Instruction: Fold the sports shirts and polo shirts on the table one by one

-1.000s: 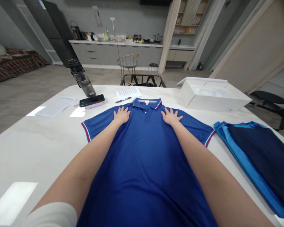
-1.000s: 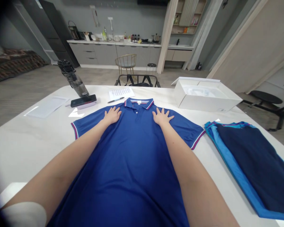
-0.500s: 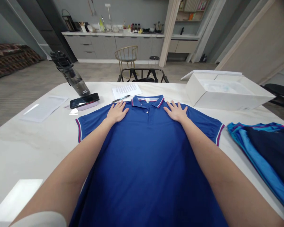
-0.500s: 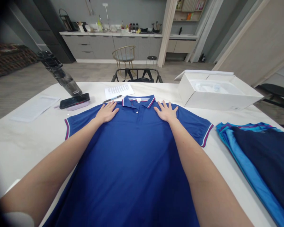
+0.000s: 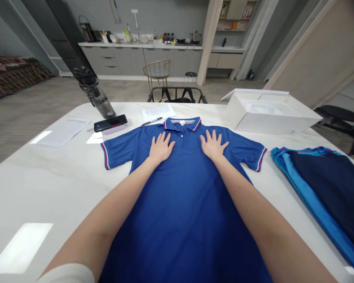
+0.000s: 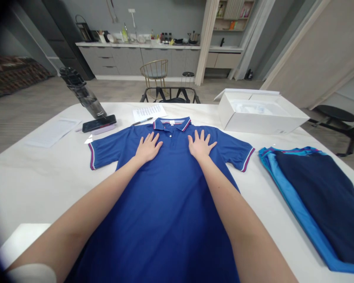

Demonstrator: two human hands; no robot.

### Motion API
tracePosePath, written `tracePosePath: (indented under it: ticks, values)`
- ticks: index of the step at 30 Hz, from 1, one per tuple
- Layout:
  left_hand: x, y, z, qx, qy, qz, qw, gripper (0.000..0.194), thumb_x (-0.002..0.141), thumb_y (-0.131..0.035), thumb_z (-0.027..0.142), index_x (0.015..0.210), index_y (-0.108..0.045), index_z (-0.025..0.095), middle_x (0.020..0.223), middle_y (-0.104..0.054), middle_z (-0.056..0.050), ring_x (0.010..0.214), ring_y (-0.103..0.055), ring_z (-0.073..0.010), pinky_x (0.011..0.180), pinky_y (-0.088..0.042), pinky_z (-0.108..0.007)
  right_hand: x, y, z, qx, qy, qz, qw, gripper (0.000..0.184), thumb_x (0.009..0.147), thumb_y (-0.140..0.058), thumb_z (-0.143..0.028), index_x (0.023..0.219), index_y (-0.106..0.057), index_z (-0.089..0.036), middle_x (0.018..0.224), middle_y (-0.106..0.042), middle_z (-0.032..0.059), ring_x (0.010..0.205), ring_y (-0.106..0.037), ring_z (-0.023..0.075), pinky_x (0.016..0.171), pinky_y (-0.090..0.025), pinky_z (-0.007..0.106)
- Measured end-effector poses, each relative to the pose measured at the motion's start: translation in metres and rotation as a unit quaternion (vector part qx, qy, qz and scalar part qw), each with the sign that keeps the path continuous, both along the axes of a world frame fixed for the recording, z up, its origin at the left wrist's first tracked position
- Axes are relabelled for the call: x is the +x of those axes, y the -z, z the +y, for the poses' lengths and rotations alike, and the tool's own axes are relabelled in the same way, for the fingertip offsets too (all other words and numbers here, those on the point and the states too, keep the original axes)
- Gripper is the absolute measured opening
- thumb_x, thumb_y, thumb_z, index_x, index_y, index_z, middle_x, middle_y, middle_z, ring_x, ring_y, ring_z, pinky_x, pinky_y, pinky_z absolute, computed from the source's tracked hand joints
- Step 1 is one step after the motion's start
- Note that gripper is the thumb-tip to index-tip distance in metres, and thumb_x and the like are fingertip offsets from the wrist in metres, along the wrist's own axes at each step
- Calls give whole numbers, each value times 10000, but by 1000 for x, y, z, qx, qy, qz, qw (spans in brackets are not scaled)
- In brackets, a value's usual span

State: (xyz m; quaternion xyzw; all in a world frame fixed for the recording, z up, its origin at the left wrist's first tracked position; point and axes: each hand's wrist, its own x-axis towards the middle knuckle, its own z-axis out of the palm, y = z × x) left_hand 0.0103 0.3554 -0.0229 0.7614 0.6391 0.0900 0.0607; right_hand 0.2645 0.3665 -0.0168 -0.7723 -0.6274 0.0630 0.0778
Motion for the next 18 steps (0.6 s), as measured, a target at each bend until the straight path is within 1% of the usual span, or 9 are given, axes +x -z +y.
tracePosePath:
  ticks: [2, 5, 7, 9, 11, 13, 15, 16, 18]
  values:
    - [-7, 2, -14, -5, 15, -1, 1000, 693, 1038, -166, 604, 1615, -317, 250, 1695, -246, -70, 1569, -209, -282, 1270, -154, -552, 11, 2, -18, 0, -18, -4, 1000, 754, 1006, -46, -677, 1640, -250, -322, 1723, -131, 49, 1561, -97, 383, 1155, -93, 772]
    - [-16, 0, -36, -18, 41, 11, 999, 691, 1036, -172, 607, 1609, -334, 255, 1692, -255, -63, 1573, -197, -277, 1273, -132, -554, 26, 1, -43, -3, -76, -23, 997, 737, 1012, -88, -682, 1631, -275, -328, 1718, -158, 48, 1564, -122, 347, 1174, -100, 745]
    - [-14, -2, -51, -20, 44, 15, 999, 711, 1028, -179, 624, 1614, -320, 248, 1693, -249, -72, 1575, -186, -285, 1270, -122, -571, 26, 1, -60, -13, -118, -31, 992, 715, 1016, -126, -683, 1619, -304, -342, 1711, -193, 45, 1560, -152, 341, 1175, -114, 741]
    - [-4, -3, -68, -20, 44, 15, 999, 740, 1015, -185, 656, 1619, -307, 248, 1695, -237, -80, 1576, -176, -300, 1261, -116, -600, 14, 0, -77, -18, -159, -31, 987, 696, 1011, -166, -700, 1606, -326, -375, 1703, -225, 34, 1556, -168, 348, 1167, -113, 754]
    - [9, -2, -84, -17, 51, 11, 999, 754, 1002, -190, 684, 1617, -312, 263, 1696, -236, -74, 1575, -177, -309, 1255, -105, -624, -5, 2, -95, -10, -196, -26, 980, 690, 1002, -194, -719, 1599, -329, -400, 1697, -244, 25, 1556, -169, 347, 1163, -95, 762]
    - [21, 0, -101, -9, 67, 6, 998, 743, 1000, -193, 689, 1610, -326, 287, 1693, -248, -55, 1573, -189, -301, 1258, -100, -618, -22, 3, -111, 5, -219, -21, 975, 691, 1003, -196, -719, 1602, -322, -399, 1695, -246, 24, 1559, -168, 330, 1174, -80, 749]
    - [23, 2, -116, -2, 83, 3, 997, 717, 1009, -193, 671, 1603, -342, 298, 1687, -268, -40, 1570, -206, -278, 1268, -109, -586, -27, 5, -123, 8, -215, -17, 976, 693, 1006, -185, -714, 1604, -322, -391, 1694, -248, 23, 1559, -176, 317, 1187, -87, 726]
    - [20, 2, -123, 0, 85, 2, 996, 704, 1015, -195, 659, 1600, -349, 299, 1685, -276, -37, 1568, -216, -266, 1272, -119, -568, -23, 6, -127, 4, -203, -14, 979, 697, 1006, -183, -716, 1603, -327, -387, 1694, -249, 23, 1559, -182, 317, 1192, -95, 716]
    - [4, 1, -135, 3, 77, 0, 997, 676, 1027, -202, 631, 1593, -365, 299, 1679, -293, -36, 1563, -236, -253, 1273, -142, -547, -1, 6, -133, -4, -164, -9, 986, 709, 1002, -187, -722, 1600, -345, -375, 1692, -256, 25, 1556, -194, 326, 1203, -108, 696]
